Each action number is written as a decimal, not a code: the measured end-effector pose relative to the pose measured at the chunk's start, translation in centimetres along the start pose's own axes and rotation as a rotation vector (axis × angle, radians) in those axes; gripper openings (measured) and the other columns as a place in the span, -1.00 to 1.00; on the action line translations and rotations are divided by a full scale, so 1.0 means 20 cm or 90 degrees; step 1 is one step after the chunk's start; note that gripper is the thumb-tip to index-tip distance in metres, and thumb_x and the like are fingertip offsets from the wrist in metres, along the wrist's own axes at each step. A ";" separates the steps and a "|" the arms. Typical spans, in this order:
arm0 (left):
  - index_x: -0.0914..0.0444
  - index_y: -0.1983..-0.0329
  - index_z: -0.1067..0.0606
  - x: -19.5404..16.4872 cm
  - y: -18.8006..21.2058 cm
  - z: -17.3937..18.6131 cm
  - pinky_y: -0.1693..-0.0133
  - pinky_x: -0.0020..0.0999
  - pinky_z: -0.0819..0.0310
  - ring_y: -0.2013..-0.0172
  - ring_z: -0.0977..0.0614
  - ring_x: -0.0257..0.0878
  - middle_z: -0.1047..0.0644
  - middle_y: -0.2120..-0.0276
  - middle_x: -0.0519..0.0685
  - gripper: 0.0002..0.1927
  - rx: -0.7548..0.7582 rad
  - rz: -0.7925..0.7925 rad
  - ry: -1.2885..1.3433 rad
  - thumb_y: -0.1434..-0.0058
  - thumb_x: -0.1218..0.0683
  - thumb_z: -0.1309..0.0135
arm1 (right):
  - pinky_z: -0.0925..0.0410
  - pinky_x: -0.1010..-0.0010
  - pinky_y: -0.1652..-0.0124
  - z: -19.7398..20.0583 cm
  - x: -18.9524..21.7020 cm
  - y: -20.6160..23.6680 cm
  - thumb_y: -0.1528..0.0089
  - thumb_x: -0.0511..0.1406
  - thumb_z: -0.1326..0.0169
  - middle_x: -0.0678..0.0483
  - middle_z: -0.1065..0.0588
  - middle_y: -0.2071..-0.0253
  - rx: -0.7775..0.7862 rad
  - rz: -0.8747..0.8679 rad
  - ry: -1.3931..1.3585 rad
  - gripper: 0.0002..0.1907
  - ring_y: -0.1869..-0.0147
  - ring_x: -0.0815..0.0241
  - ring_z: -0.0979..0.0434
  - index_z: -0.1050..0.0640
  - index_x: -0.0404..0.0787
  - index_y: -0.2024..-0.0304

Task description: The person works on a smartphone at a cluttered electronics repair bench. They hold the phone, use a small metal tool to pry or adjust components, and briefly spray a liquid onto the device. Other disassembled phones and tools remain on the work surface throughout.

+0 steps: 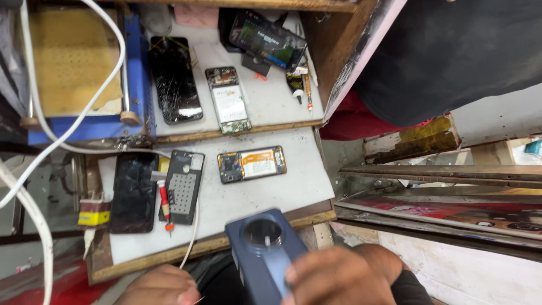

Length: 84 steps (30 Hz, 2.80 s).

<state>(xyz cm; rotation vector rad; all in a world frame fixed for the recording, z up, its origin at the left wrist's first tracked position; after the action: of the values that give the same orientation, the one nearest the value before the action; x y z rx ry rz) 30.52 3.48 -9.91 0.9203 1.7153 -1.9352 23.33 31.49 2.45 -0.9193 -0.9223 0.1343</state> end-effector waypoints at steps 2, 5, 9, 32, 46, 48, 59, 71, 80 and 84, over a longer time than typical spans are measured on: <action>0.24 -0.14 -0.52 -0.07 -0.08 -0.09 0.17 -0.19 -0.75 0.21 -0.80 -0.21 -0.71 0.23 -0.02 -0.49 -0.006 0.121 0.030 -0.07 0.33 -0.17 | -0.48 -0.09 -0.10 0.00 -0.08 -0.01 -0.32 -0.35 -0.08 -0.18 -0.63 0.16 -0.029 -0.188 0.104 -0.85 0.03 -0.10 -0.70 -0.58 -0.34 0.26; 0.31 -0.03 -0.45 -0.15 -0.29 -0.27 0.26 -0.36 -0.73 0.26 -0.78 -0.23 -0.67 0.19 0.04 -0.63 -0.196 0.037 -0.102 -0.20 0.32 -0.30 | -0.39 -0.14 -0.32 -0.02 -0.27 0.03 -0.43 -0.51 0.10 -0.17 -0.57 -0.04 -0.162 -0.163 0.078 -0.79 -0.23 -0.14 -0.62 -0.27 -0.15 -0.04; 0.29 0.11 -0.42 -0.11 -0.47 -0.34 0.27 -0.34 -0.73 0.30 -0.79 -0.17 -0.66 0.29 0.08 -0.72 -0.234 0.069 -0.207 -0.19 0.34 -0.25 | -0.37 -0.19 -0.31 -0.06 -0.49 0.23 -0.34 -0.61 0.08 -0.20 -0.55 -0.01 -0.278 -0.176 0.079 -0.66 -0.16 -0.13 -0.60 -0.22 -0.13 0.01; 0.32 0.11 -0.39 0.05 -0.53 -0.38 0.24 -0.28 -0.66 0.25 -0.75 -0.10 -0.65 0.21 0.10 -0.72 -0.152 0.058 -0.327 -0.22 0.33 -0.24 | -0.50 -0.01 -0.24 -0.07 -0.51 0.29 -0.29 -0.64 0.07 -0.24 -0.57 -0.02 -0.261 -0.282 0.210 -0.68 -0.22 -0.16 -0.62 -0.26 -0.21 0.04; 0.34 0.11 -0.40 0.08 -0.57 -0.38 0.27 -0.21 -0.61 0.31 -0.67 -0.07 -0.59 0.17 0.10 -0.72 -0.016 -0.023 -0.466 -0.15 0.32 -0.19 | -0.48 0.01 -0.24 -0.08 -0.49 0.23 -0.24 -0.62 0.05 -0.23 -0.59 0.01 -0.232 -0.300 0.356 -0.68 -0.14 -0.14 -0.67 -0.28 -0.22 0.05; 0.35 0.08 -0.42 0.10 -0.56 -0.37 0.29 -0.20 -0.59 0.32 -0.67 -0.04 -0.61 0.17 0.10 -0.72 -0.052 0.029 -0.454 -0.14 0.37 -0.10 | -0.48 0.00 -0.23 -0.08 -0.50 0.23 -0.23 -0.63 0.09 -0.23 -0.60 0.01 -0.228 -0.302 0.367 -0.68 -0.14 -0.14 -0.67 -0.28 -0.23 0.06; 0.31 0.13 -0.39 0.18 -0.50 -0.36 0.19 -0.34 -0.69 0.22 -0.75 -0.14 -0.66 0.19 0.06 -0.85 -0.169 0.195 -0.241 -0.34 0.28 -0.13 | -0.54 0.12 -0.16 -0.07 -0.52 0.25 -0.34 -0.57 0.01 -0.23 -0.59 0.01 -0.224 -0.323 0.362 -0.75 -0.14 -0.13 -0.67 -0.28 -0.23 0.05; 0.32 0.11 -0.42 0.12 -0.55 -0.35 0.19 -0.19 -0.65 0.21 -0.71 -0.02 -0.63 0.16 0.10 -0.68 -0.078 0.044 -0.344 -0.11 0.40 -0.17 | -0.49 0.03 -0.23 -0.07 -0.51 0.24 -0.20 -0.66 0.11 -0.23 -0.59 0.00 -0.222 -0.314 0.364 -0.65 -0.15 -0.14 -0.66 -0.28 -0.24 0.05; 0.33 0.14 -0.42 0.19 -0.50 -0.35 0.16 -0.28 -0.66 0.20 -0.73 -0.09 -0.64 0.17 0.06 -0.81 -0.141 0.157 -0.272 -0.26 0.34 -0.16 | -0.55 0.12 -0.13 -0.08 -0.52 0.24 -0.25 -0.64 0.01 -0.22 -0.59 0.01 -0.255 -0.312 0.373 -0.69 -0.17 -0.16 -0.66 -0.29 -0.23 0.10; 0.33 0.12 -0.41 0.27 -0.43 -0.37 0.18 -0.36 -0.67 0.29 -0.71 -0.21 -0.68 0.15 0.08 -0.91 -0.241 0.343 -0.018 -0.38 0.29 -0.07 | -0.53 0.11 -0.16 -0.08 -0.52 0.25 -0.27 -0.64 -0.01 -0.22 -0.59 0.00 -0.260 -0.312 0.370 -0.68 -0.18 -0.16 -0.65 -0.27 -0.23 0.09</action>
<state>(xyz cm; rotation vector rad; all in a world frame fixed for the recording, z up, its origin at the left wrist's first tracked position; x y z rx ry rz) 22.41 12.92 -7.75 1.0611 1.5365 -1.2237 19.34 28.84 -8.09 -0.9994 -0.6075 -0.7307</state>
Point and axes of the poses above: each hand's wrist, its own y-axis away from the middle knuckle, its own z-axis out of the back of the hand, x = y × z, the point moved 5 cm from there along -y, towards the middle knuckle
